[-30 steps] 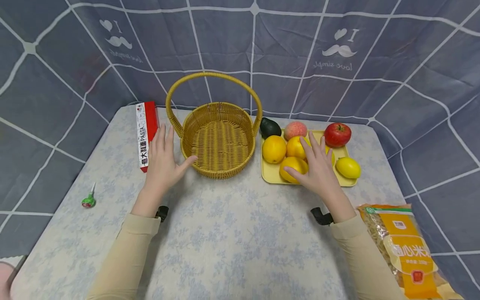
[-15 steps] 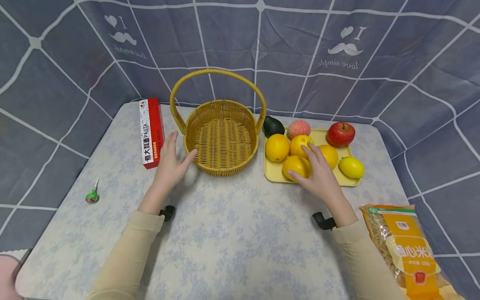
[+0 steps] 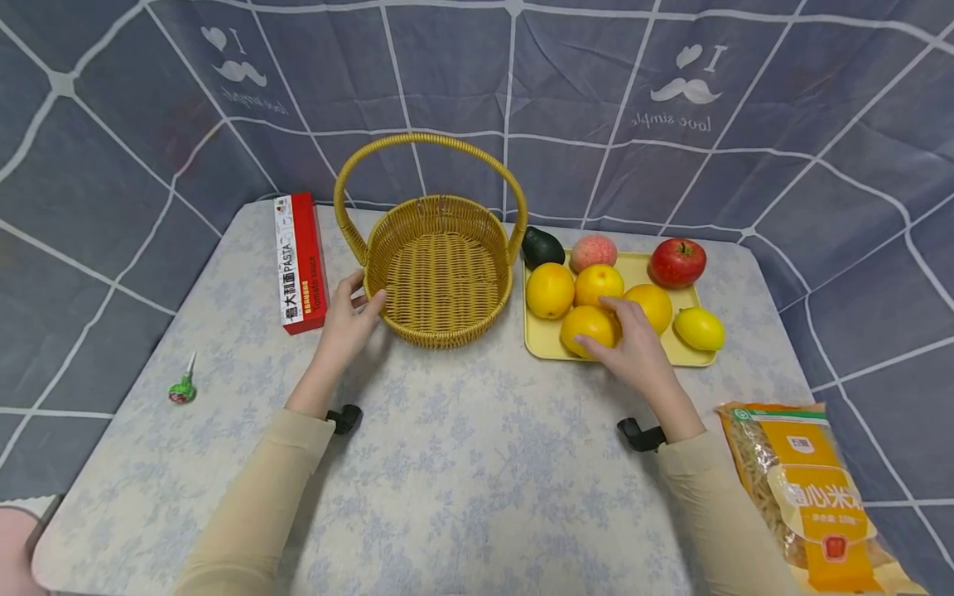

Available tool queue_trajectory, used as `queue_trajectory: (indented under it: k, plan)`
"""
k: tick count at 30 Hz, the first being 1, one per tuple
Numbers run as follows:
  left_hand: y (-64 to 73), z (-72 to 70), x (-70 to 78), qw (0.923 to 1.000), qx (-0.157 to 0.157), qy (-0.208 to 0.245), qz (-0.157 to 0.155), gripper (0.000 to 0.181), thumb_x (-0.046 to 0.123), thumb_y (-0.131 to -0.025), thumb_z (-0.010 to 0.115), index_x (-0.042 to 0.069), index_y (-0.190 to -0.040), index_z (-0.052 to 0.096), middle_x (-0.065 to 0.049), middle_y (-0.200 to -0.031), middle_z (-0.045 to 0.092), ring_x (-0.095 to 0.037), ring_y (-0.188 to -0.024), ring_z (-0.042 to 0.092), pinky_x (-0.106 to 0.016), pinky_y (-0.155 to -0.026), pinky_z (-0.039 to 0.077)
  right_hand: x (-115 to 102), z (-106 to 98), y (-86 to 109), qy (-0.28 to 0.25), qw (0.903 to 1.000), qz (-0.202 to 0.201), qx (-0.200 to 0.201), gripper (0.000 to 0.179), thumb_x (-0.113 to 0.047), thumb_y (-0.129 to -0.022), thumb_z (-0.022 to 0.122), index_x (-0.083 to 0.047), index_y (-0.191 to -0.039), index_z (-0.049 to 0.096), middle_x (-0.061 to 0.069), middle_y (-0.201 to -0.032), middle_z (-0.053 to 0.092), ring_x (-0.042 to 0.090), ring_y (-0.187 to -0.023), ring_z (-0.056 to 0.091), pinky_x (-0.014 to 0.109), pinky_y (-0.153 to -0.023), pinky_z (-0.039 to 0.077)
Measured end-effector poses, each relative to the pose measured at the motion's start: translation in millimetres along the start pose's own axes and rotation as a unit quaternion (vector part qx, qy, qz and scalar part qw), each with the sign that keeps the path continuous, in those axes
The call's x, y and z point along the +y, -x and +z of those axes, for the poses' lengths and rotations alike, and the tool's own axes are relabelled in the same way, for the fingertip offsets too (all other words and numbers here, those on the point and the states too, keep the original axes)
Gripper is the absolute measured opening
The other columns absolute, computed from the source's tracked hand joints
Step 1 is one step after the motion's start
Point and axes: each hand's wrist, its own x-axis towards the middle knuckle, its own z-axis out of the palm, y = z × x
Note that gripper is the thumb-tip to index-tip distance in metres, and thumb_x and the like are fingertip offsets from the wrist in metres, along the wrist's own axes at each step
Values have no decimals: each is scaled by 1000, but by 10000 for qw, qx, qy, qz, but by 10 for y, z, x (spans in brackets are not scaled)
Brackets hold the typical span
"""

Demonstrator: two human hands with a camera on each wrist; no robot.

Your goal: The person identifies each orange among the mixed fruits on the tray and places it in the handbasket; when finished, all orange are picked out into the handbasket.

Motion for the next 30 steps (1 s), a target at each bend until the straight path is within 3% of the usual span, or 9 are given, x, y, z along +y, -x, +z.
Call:
queue_trajectory:
  k: [10, 15, 24, 30]
  plan:
    - [-40, 8, 21, 9991, -51, 194, -382, 62, 16, -103, 48, 4, -155, 18, -21, -154, 33, -35, -140, 40, -45, -110, 45, 16, 72, -53, 10, 9985, 475, -256, 78, -37, -87, 73, 0, -145, 37, 27, -140, 37, 41, -122, 42, 60, -108, 38]
    - [-66, 6, 20, 9980, -117, 465, -417, 60, 14, -103, 47, 5, -155, 19, -20, -155, 31, -33, -141, 39, -45, -108, 47, 26, 107, -58, 80, 9979, 596, -239, 81, -37, -85, 75, 1, -145, 36, 29, -139, 37, 43, -120, 44, 61, -106, 39]
    - [-107, -17, 3, 9964, -194, 687, -454, 59, 13, -103, 48, 4, -154, 20, -20, -155, 31, -31, -137, 45, -45, -106, 49, -19, 122, -34, 80, 9988, 480, 28, 78, -36, -81, 79, 2, -137, 42, 29, -132, 42, 42, -113, 47, 58, -100, 42]
    - [-120, -19, 13, 9963, -183, 678, -505, 58, 13, -103, 48, 5, -154, 22, -18, -156, 31, -30, -138, 44, -44, -106, 49, -227, 6, -62, -304, 9988, 383, 28, 80, -39, -79, 80, -2, -140, 43, 22, -136, 46, 37, -118, 46, 56, -102, 42]
